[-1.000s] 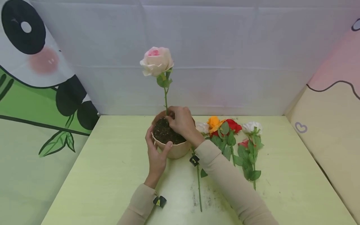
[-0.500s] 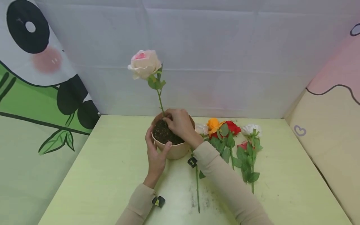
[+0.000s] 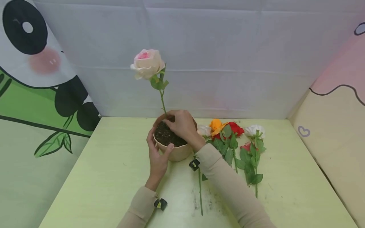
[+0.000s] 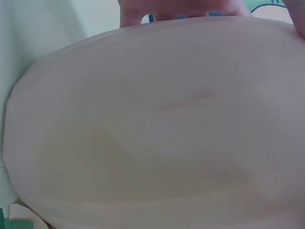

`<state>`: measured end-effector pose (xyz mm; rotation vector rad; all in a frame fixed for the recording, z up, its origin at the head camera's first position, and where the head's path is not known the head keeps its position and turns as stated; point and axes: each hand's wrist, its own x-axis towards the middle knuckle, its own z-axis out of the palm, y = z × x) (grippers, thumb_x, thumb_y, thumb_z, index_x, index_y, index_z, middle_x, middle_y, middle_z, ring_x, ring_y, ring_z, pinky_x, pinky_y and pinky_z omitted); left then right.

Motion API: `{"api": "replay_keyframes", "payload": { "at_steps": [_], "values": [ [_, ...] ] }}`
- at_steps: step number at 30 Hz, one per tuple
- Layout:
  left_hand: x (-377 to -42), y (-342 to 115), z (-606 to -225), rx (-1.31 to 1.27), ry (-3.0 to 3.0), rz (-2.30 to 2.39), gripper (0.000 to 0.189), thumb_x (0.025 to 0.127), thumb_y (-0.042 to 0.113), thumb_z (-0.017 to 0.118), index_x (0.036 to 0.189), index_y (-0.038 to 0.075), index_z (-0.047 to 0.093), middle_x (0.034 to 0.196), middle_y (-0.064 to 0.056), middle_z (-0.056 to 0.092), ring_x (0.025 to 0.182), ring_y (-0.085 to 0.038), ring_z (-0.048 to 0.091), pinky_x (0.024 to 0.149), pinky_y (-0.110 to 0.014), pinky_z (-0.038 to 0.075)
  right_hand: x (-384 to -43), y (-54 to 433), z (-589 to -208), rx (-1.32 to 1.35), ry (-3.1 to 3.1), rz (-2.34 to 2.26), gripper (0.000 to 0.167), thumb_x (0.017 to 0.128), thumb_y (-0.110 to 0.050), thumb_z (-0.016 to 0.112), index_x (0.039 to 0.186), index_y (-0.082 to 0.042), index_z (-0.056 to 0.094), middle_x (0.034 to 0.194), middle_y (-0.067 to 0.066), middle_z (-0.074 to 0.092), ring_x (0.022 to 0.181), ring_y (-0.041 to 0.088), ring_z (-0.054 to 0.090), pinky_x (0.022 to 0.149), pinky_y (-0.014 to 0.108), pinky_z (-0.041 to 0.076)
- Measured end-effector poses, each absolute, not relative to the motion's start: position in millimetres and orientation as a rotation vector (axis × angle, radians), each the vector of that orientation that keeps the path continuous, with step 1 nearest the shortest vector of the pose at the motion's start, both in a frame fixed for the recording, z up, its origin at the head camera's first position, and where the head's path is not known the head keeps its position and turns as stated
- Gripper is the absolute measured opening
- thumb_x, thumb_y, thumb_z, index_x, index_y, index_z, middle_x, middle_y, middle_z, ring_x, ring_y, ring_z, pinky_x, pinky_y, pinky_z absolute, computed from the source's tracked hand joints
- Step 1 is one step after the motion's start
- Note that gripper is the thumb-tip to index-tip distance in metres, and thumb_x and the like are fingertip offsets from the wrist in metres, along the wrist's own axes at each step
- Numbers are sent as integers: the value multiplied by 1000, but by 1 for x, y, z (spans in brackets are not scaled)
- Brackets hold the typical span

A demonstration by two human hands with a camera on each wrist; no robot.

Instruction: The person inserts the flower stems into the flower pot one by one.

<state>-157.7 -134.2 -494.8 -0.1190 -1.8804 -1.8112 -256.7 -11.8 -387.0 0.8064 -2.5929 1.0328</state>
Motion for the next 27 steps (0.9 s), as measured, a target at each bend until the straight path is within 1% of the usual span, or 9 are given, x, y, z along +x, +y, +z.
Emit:
{"api": "replay_keyframes", "payload": {
  "at_steps": [5, 9, 14, 18, 22, 24, 27],
  "values": [
    [-158, -135, -495, -119, -1881, -1815, 92, 96, 19, 77, 174, 21, 29, 179, -3, 30, 165, -32, 28, 128, -72, 21, -257, -12, -388, 811, -2596, 1036, 25, 102, -21, 83, 123, -9, 85, 114, 8, 84, 105, 25, 79, 91, 41, 63],
    [-158, -135, -494, -117, -1880, -1814, 92, 95, 19, 77, 174, 20, 29, 179, -4, 30, 165, -31, 27, 128, -72, 21, -256, -12, -388, 779, -2606, 1049, 33, 100, -24, 85, 129, -7, 83, 119, 9, 83, 109, 26, 79, 94, 41, 63],
    [-158, -136, -496, -120, -1879, -1812, 92, 95, 19, 78, 173, 19, 29, 179, -5, 31, 165, -32, 28, 128, -73, 21, -257, -12, -388, 762, -2588, 1096, 39, 99, -26, 86, 132, -6, 81, 121, 11, 83, 110, 28, 79, 95, 43, 63],
    [-158, -135, -498, -116, -1901, -1825, 92, 96, 21, 77, 174, 20, 28, 180, -4, 28, 166, -32, 25, 128, -73, 21, -256, -9, -391, 753, -2523, 1208, 44, 95, -21, 90, 134, -3, 80, 118, 12, 83, 107, 27, 80, 94, 43, 64],
    [-158, -133, -498, -119, -1912, -1830, 92, 96, 21, 77, 174, 20, 28, 180, -3, 28, 166, -31, 25, 128, -72, 22, -256, -7, -393, 746, -2390, 1379, 53, 91, -15, 93, 138, 1, 76, 116, 15, 83, 103, 28, 82, 91, 43, 65],
    [-157, -133, -497, -115, -1901, -1824, 91, 96, 21, 77, 174, 20, 28, 180, -3, 29, 165, -30, 26, 128, -71, 22, -257, -6, -391, 765, -2277, 1497, 58, 90, -11, 93, 141, 6, 72, 117, 21, 81, 100, 32, 82, 90, 47, 66],
    [-157, -134, -494, -111, -1888, -1811, 91, 96, 20, 77, 173, 21, 29, 179, -4, 30, 165, -31, 27, 128, -72, 22, -257, -2, -388, 781, -2091, 1651, 62, 88, -5, 94, 142, 10, 69, 118, 27, 79, 103, 40, 81, 91, 54, 65]
  ]
}}
